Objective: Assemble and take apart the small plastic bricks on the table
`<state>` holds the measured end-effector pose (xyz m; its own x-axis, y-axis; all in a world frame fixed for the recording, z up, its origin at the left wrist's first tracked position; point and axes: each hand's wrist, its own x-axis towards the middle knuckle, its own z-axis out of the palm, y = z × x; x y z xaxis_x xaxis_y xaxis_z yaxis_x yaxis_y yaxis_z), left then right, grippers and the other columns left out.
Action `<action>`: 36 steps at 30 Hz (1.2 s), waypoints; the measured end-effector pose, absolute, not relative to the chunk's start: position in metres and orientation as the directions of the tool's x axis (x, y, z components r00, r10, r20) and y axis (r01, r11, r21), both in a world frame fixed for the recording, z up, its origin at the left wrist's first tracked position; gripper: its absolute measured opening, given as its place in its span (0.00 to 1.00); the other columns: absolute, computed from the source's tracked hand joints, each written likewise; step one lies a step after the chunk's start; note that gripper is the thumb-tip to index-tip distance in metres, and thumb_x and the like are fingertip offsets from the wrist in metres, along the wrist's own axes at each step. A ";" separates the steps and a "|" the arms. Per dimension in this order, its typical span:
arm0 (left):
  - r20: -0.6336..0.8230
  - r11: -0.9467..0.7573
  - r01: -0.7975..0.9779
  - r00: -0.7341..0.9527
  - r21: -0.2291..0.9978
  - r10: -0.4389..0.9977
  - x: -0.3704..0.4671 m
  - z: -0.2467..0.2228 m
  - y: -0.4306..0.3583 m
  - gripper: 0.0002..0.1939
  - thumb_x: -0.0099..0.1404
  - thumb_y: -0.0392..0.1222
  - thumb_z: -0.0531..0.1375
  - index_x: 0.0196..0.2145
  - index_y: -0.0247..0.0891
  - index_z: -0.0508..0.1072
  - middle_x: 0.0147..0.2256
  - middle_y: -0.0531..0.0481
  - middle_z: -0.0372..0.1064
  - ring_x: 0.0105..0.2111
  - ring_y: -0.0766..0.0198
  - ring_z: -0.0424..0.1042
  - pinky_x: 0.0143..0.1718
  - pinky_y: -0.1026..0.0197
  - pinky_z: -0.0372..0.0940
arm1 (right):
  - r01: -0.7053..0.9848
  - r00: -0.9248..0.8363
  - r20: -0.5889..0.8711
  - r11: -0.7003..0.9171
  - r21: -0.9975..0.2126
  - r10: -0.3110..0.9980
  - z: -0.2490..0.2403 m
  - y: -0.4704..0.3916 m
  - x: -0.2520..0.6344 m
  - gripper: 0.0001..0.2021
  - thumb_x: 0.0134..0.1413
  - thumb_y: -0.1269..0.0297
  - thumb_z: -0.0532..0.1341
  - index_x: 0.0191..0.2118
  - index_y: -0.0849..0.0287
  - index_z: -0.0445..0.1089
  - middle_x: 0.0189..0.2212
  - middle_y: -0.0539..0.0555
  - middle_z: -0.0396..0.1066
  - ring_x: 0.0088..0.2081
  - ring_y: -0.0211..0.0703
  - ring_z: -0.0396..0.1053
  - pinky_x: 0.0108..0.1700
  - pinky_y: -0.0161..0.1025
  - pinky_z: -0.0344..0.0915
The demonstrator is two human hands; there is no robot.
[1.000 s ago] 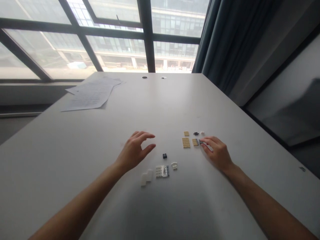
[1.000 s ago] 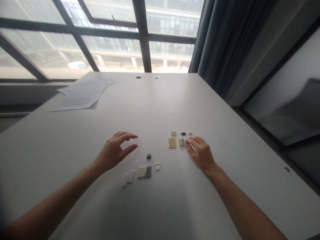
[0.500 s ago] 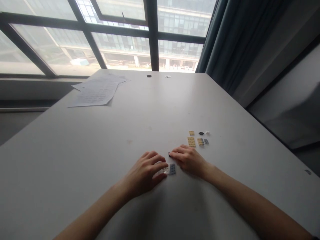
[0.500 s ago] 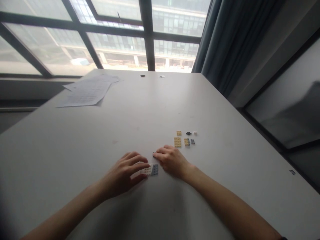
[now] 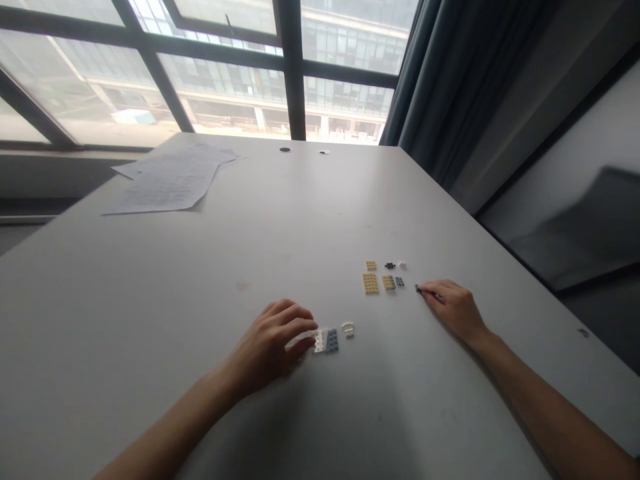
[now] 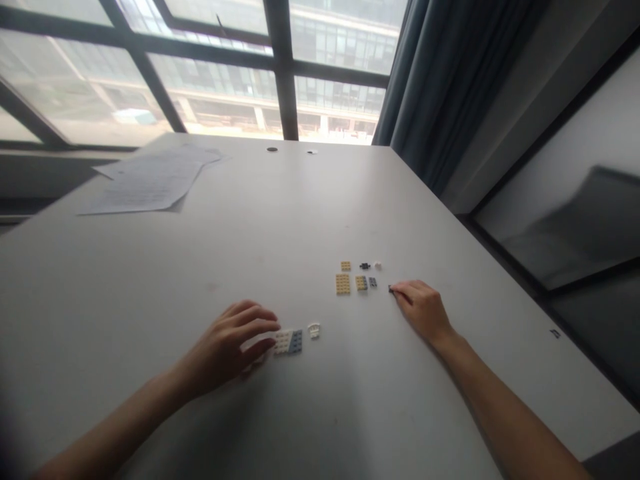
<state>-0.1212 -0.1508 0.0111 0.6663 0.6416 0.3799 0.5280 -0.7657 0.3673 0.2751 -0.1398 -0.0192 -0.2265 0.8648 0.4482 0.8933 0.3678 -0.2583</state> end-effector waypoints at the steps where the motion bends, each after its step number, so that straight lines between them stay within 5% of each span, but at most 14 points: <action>1: 0.386 -0.764 0.530 0.661 0.367 0.644 -0.121 0.011 -0.151 0.06 0.65 0.39 0.58 0.39 0.42 0.74 0.38 0.49 0.72 0.38 0.63 0.68 0.42 0.58 0.62 | 0.899 -0.208 0.451 0.351 -0.263 0.868 -0.020 -0.134 0.277 0.08 0.57 0.67 0.57 0.36 0.58 0.75 0.34 0.55 0.77 0.37 0.48 0.73 0.43 0.46 0.70; 26: 0.363 -0.703 0.604 0.602 0.376 0.712 -0.147 0.011 -0.158 0.09 0.63 0.42 0.60 0.41 0.40 0.73 0.40 0.46 0.72 0.41 0.60 0.68 0.45 0.56 0.64 | 0.888 -0.121 0.521 0.326 -0.323 0.845 -0.016 -0.125 0.262 0.11 0.56 0.64 0.58 0.43 0.60 0.71 0.34 0.55 0.74 0.27 0.42 0.68 0.32 0.41 0.68; 36: 0.180 -0.666 0.650 0.653 0.367 0.736 -0.167 0.006 -0.173 0.24 0.59 0.54 0.62 0.50 0.42 0.68 0.48 0.44 0.68 0.47 0.54 0.65 0.50 0.52 0.61 | 0.706 -0.456 0.514 0.647 -0.288 0.727 -0.001 -0.157 0.203 0.09 0.58 0.70 0.58 0.44 0.58 0.70 0.38 0.57 0.73 0.40 0.46 0.70 0.44 0.43 0.69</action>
<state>-0.1668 -0.1729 0.0059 0.6526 0.7361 0.1796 0.6499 -0.6656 0.3668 0.2029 -0.1573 -0.0006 -0.4556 0.7268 0.5139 0.7064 0.6465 -0.2881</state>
